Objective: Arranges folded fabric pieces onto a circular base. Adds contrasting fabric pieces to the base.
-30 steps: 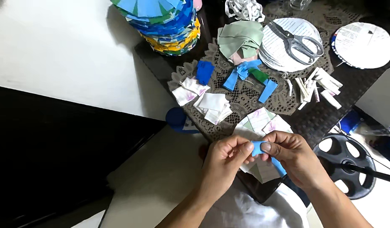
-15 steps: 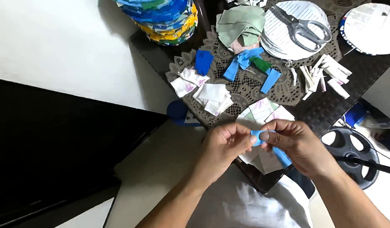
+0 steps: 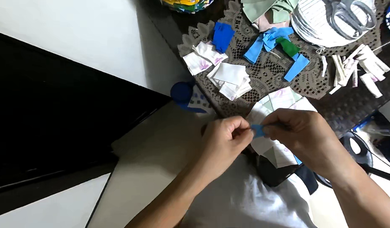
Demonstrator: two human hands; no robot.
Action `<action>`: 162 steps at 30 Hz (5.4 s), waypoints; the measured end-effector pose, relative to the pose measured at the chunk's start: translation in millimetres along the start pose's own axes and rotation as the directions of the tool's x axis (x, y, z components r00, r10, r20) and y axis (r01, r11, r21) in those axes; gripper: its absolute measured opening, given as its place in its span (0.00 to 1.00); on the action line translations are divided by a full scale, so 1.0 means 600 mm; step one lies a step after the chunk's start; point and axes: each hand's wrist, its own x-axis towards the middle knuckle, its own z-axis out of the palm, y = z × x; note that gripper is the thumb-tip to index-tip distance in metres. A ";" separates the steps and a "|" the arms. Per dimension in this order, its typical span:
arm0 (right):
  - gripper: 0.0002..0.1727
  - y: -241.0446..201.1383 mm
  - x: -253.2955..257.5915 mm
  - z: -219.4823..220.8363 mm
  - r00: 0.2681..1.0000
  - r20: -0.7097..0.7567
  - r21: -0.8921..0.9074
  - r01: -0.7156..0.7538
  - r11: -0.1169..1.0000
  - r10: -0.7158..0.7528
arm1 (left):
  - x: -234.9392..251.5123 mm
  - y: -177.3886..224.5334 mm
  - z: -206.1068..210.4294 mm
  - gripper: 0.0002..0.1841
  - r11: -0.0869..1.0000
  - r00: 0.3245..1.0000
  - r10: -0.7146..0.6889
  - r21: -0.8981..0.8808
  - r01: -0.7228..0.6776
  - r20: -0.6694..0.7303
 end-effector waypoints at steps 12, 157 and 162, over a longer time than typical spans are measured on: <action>0.05 0.011 -0.034 -0.042 0.949 0.314 -0.277 0.101 0.956 -0.010 | -0.067 -0.081 0.050 0.12 0.826 0.871 0.483 0.375 -0.420 -0.088; 0.11 0.038 0.072 -0.130 0.994 -0.048 0.641 -0.047 0.767 0.101 | 0.141 0.066 0.047 0.31 0.956 0.989 0.021 -0.292 0.023 0.146; 0.18 0.048 0.047 -0.136 0.992 0.031 0.781 -0.102 0.616 0.124 | 0.122 0.082 0.063 0.03 0.904 0.996 -0.003 -0.427 0.039 0.085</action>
